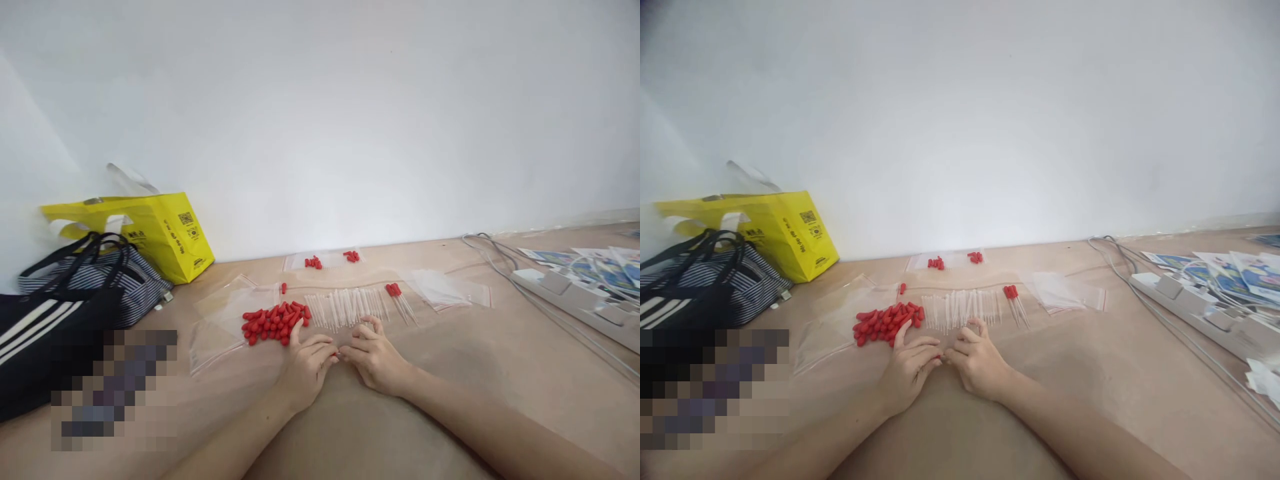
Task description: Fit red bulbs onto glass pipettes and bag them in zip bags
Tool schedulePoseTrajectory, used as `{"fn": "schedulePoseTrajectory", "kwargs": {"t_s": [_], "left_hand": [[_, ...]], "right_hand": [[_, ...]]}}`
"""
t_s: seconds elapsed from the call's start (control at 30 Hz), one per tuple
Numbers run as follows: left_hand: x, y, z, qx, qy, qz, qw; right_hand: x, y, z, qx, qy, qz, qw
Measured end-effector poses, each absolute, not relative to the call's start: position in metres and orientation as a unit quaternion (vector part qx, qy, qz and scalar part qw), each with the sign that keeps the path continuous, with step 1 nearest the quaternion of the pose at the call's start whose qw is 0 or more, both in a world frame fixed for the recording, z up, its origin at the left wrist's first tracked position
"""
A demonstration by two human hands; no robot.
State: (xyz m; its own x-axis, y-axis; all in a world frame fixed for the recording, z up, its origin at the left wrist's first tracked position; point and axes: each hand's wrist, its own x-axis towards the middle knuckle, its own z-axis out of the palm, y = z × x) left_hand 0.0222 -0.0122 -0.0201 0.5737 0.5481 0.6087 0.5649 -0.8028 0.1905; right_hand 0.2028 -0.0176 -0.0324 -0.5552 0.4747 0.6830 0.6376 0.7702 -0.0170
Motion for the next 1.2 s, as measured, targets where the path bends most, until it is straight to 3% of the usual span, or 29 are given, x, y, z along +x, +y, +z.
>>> {"fn": "schedulePoseTrajectory", "kwargs": {"t_s": [0.4,0.77,1.2], "left_hand": [[0.009,-0.011,-0.016,-0.915,-0.342,-0.215,-0.011],[0.022,-0.016,-0.020,-0.883,-0.359,-0.293,-0.071],[0.023,-0.021,-0.013,-0.883,-0.344,-0.319,-0.031]], "right_hand": [[0.224,-0.018,-0.038,-0.406,-0.843,0.025,0.352],[0.215,-0.017,-0.042,-0.396,-0.833,-0.020,0.385],[0.209,-0.022,-0.034,-0.380,-0.831,0.024,0.406]]}}
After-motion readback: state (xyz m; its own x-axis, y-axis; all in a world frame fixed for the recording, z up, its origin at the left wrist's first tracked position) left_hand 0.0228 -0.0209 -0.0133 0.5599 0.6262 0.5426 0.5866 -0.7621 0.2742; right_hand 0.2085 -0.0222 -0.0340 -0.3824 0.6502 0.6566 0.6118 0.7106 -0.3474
